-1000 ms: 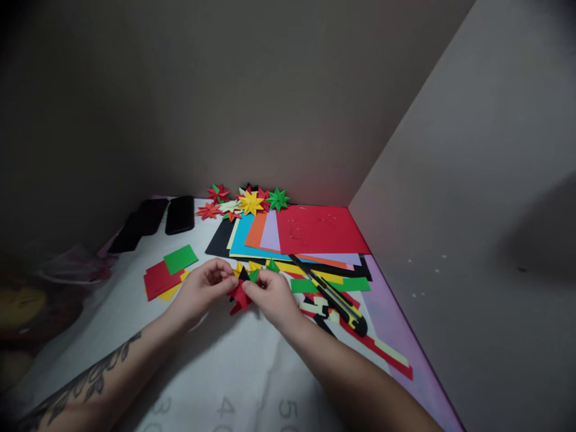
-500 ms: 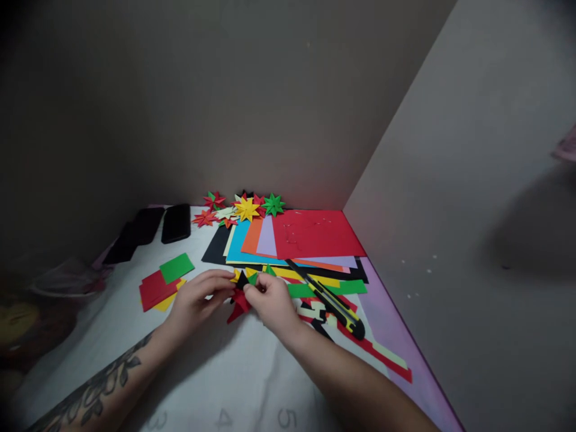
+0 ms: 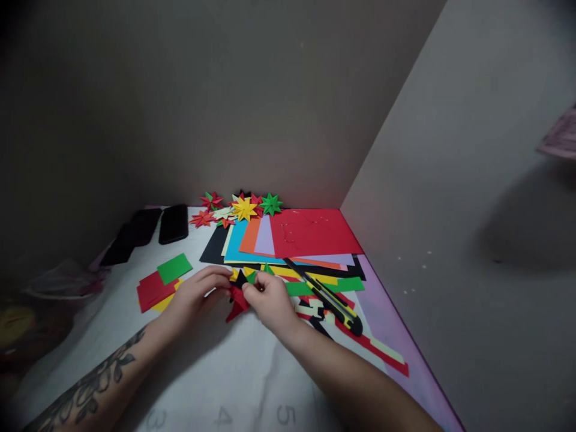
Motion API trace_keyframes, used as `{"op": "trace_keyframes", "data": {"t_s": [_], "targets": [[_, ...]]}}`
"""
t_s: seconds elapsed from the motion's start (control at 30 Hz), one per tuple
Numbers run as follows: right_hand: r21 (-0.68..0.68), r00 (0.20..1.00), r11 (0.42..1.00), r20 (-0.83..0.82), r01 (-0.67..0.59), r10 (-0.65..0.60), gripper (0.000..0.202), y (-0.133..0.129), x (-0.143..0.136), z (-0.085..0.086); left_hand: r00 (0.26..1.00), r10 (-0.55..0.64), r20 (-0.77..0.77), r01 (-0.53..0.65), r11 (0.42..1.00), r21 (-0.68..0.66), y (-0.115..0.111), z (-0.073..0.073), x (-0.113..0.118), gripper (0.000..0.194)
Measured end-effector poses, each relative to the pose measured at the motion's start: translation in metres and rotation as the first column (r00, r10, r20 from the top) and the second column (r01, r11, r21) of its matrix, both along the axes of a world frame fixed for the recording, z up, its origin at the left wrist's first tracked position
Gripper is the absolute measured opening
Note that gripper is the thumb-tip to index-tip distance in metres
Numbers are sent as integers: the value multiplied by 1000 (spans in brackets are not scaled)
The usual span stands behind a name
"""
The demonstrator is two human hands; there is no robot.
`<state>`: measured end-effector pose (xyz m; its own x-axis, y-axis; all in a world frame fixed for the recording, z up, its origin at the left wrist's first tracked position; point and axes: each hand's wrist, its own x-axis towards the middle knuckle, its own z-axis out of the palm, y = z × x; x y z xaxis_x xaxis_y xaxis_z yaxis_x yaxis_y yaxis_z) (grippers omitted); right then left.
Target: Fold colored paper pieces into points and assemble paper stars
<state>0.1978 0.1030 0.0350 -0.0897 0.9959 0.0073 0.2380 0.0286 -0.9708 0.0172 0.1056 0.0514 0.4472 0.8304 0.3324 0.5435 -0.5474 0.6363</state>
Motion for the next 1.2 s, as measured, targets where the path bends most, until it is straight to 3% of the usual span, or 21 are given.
{"op": "trace_keyframes", "data": {"t_s": [0.1,0.23,0.3,0.47,0.7,0.9,1.03,1.2], "targets": [[-18,1000,1000,22,-17,18,23,-1,-1,0,996,-68,-54,64,996,-63,1,9,-2,17],[-21,999,1000,38,-22,23,23,-2,-1,0,992,-124,10,124,984,-124,2,15,-2,15],[-2,999,1000,49,-24,24,24,-3,-2,-1,995,-95,43,100,984,-149,1,13,0,14],[-26,998,999,52,-35,37,21,-4,-3,0,993,113,30,-104,968,-228,-2,4,7,12],[-7,999,1000,33,-10,10,23,-1,-2,-2,991,43,130,-22,987,-156,-2,4,7,16],[15,999,1000,39,15,-15,22,-3,-2,-1,980,110,164,-73,974,-214,-6,7,13,15],[78,994,996,101,34,-42,25,-6,-3,-2,954,220,203,-140,927,-347,-7,5,20,12],[215,980,977,195,2,-44,27,-8,-3,-3,901,337,273,-135,816,-562,-8,3,23,10]]}}
